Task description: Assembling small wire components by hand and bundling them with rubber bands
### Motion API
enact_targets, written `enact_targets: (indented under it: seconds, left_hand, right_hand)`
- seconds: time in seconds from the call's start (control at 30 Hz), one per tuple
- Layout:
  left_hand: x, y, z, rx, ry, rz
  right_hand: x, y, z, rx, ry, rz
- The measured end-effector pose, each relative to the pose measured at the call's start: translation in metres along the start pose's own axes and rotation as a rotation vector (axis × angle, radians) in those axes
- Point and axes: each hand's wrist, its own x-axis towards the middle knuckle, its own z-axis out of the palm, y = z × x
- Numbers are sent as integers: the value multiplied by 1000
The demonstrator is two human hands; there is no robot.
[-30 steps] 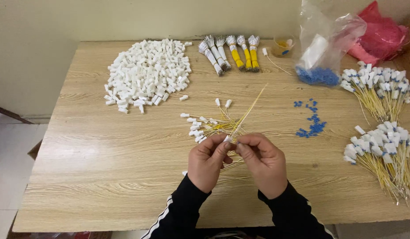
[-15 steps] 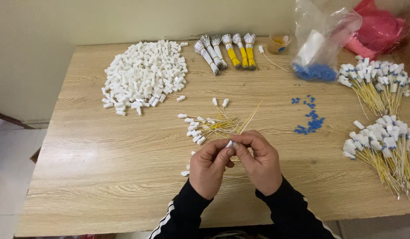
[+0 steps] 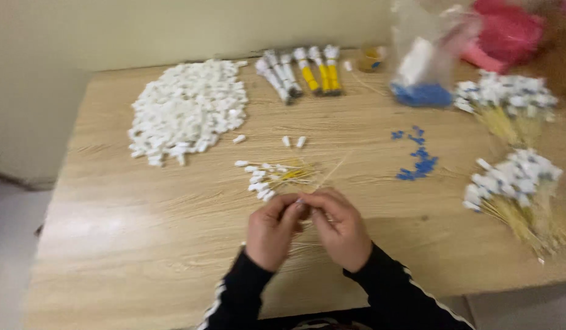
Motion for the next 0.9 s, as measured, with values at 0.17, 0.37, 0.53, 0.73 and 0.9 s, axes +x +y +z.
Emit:
enact_targets:
  seconds: [0.17,0.37,0.53,0.73,0.9]
  left_hand:
    - [13,-21,-34,699,-199,41]
    - [19,-32,-67,779,-210,4]
    - [66,-77,-90,887,88,-56]
    - [135,-108,-111,890,202,93]
    - [149,-93,-96,1081,54,112]
  right_hand:
    - [-27,118,-44,-386,90,222]
    - [-39,187,-139,-842,245,662]
    - [-41,208,-162,-935,50,751]
    - [-33,202,-156,-1013,-122,664]
    - [-25,178,-147,-1094,-53,682]
